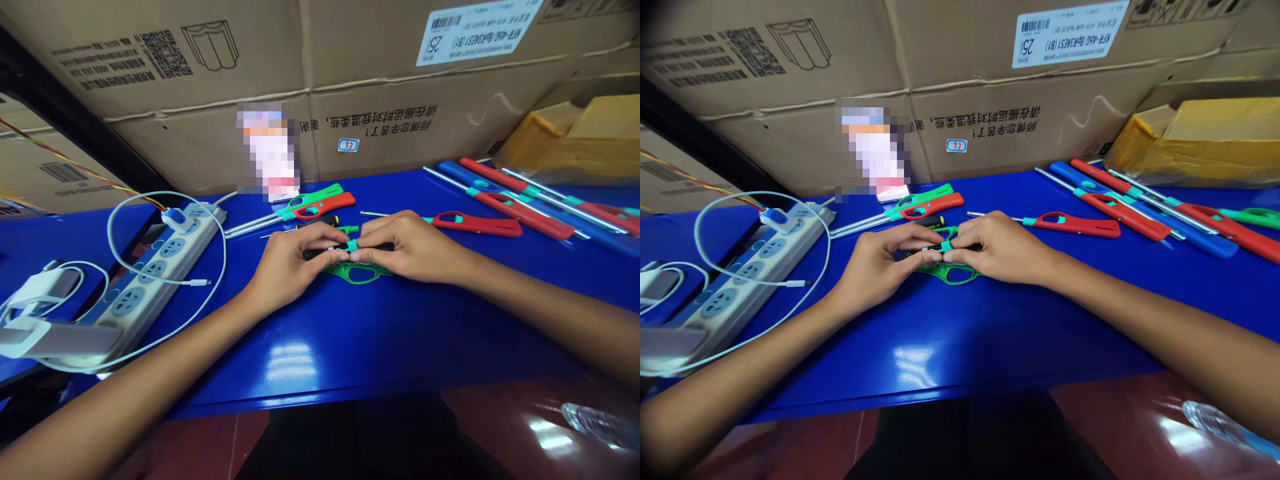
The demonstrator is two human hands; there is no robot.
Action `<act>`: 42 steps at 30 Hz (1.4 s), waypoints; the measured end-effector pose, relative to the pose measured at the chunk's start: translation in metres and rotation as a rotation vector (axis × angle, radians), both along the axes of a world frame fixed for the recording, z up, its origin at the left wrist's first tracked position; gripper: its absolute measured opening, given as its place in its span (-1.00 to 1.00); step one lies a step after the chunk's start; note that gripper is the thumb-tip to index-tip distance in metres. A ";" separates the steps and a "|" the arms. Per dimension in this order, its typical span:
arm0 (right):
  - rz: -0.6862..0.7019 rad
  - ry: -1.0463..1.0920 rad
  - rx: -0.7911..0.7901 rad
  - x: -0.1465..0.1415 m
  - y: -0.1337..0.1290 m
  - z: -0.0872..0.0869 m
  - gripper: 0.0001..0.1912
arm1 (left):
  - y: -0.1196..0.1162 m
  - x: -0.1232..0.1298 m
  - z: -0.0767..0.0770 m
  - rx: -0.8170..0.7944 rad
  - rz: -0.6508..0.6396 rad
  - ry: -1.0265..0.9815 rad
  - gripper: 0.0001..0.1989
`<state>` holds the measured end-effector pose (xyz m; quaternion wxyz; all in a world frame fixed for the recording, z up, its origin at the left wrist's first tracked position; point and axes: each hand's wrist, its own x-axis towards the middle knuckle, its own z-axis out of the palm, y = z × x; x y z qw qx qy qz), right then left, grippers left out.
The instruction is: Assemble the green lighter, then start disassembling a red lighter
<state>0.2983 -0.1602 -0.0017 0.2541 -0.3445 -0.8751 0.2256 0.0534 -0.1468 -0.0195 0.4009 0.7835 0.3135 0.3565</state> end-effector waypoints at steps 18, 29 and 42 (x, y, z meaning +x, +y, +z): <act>-0.035 -0.024 0.046 0.004 0.003 -0.005 -0.79 | -0.003 -0.005 0.007 0.230 -0.048 0.146 -0.91; -0.137 0.020 0.244 0.005 -0.003 -0.004 -0.67 | -0.004 -0.005 0.004 0.212 0.032 0.159 -0.84; -0.067 0.040 0.259 0.003 -0.005 -0.005 -0.89 | -0.005 -0.005 0.005 0.328 0.132 0.223 -0.89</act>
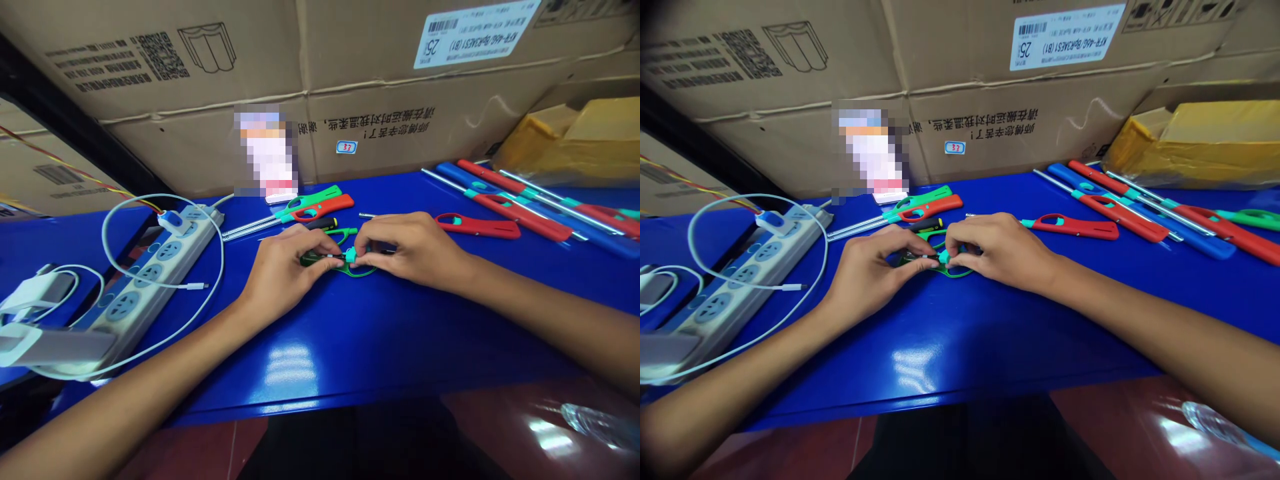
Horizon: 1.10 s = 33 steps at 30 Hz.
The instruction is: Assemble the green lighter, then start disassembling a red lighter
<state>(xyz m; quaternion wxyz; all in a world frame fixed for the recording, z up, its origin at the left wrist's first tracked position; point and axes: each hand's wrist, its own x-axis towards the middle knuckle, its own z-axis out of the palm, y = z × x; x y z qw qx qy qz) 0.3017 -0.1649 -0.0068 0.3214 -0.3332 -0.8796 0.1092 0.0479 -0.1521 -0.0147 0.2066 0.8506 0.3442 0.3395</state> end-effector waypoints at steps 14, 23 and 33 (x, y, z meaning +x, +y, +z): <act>-0.064 -0.034 -0.134 0.006 -0.004 0.008 -0.89 | 0.000 -0.001 -0.002 0.015 -0.056 0.015 -0.92; -0.107 -0.098 -0.187 0.003 -0.004 0.007 -0.93 | 0.005 -0.001 -0.005 0.055 -0.088 0.072 -0.92; -0.029 -0.083 -0.100 0.004 0.003 -0.004 -0.97 | 0.008 0.000 -0.009 0.048 -0.035 0.064 -0.92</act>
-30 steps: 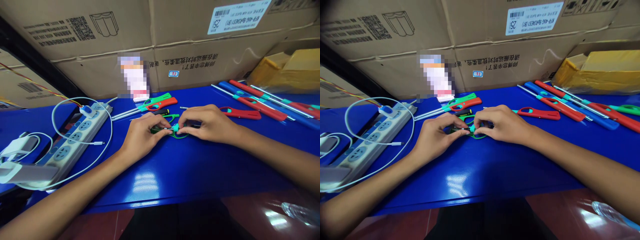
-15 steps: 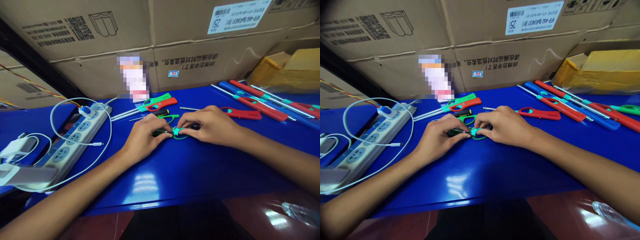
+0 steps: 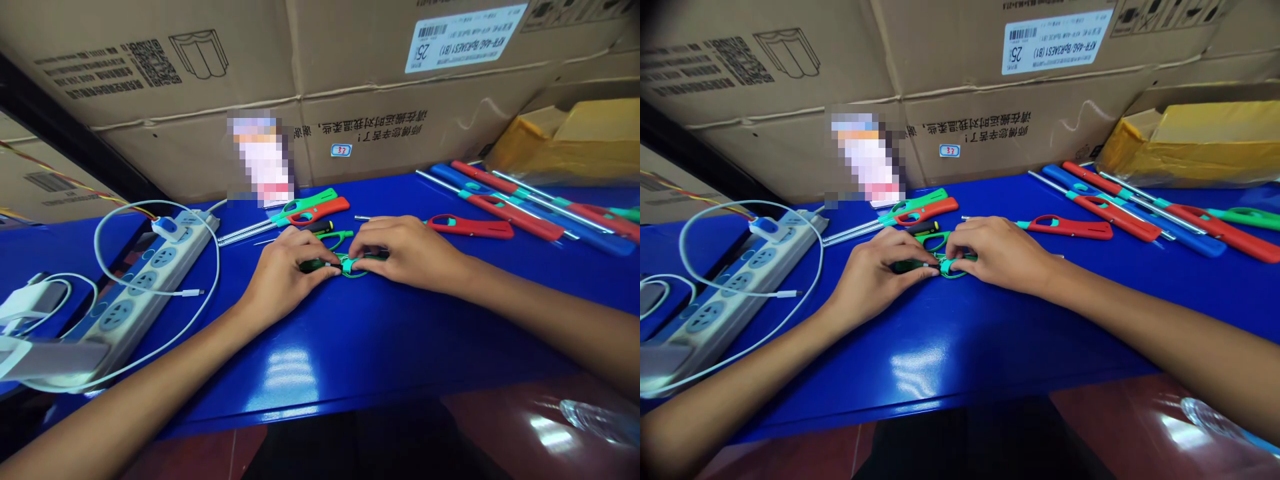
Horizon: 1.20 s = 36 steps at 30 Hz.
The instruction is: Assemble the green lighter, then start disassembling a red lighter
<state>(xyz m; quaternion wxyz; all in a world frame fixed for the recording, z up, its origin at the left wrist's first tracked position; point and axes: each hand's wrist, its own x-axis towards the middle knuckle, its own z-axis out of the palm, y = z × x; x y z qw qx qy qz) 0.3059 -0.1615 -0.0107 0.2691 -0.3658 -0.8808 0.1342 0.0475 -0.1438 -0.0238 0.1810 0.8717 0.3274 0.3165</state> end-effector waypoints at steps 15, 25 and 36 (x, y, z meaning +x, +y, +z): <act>0.005 0.048 -0.040 -0.001 0.005 -0.009 -0.94 | -0.002 -0.006 0.011 -0.008 -0.133 0.109 -0.77; 0.041 0.034 0.003 0.001 0.007 -0.008 -0.93 | 0.004 -0.007 0.004 0.082 -0.104 0.071 -0.87; 0.063 -0.006 0.036 0.002 0.007 -0.009 -0.90 | 0.007 -0.006 -0.001 0.089 -0.123 0.074 -0.87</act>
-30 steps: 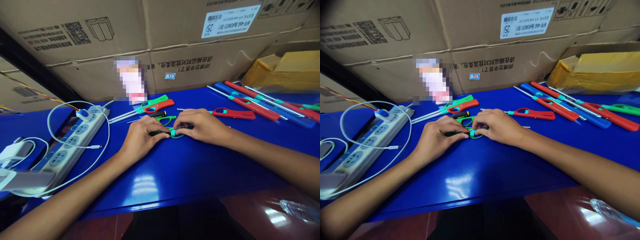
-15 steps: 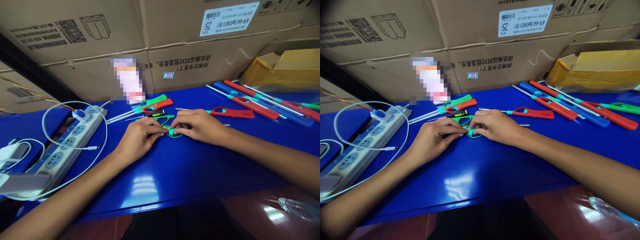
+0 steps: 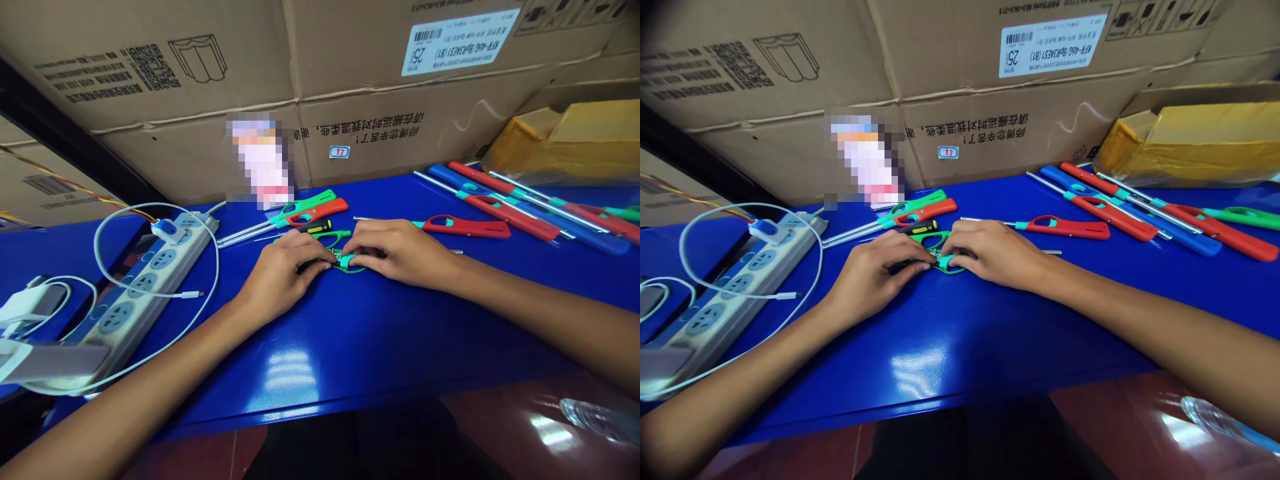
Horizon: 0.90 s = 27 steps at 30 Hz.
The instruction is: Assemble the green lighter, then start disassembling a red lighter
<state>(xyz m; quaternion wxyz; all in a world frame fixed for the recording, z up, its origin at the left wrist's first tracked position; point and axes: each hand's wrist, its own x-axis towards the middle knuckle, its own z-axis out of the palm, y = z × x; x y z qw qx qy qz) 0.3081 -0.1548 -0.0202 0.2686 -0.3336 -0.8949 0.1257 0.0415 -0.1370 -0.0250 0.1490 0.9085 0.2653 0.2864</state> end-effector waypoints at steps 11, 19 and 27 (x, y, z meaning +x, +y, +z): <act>0.021 0.017 -0.012 0.003 0.002 0.005 -0.92 | -0.003 0.002 0.004 0.020 0.017 0.009 -0.88; -0.002 0.018 -0.029 0.002 0.000 0.008 -0.92 | -0.002 0.003 0.004 0.108 0.010 0.053 -0.90; -0.022 -0.113 -0.189 0.012 0.005 0.024 -0.88 | 0.000 0.002 0.004 -0.016 -0.007 -0.040 -0.92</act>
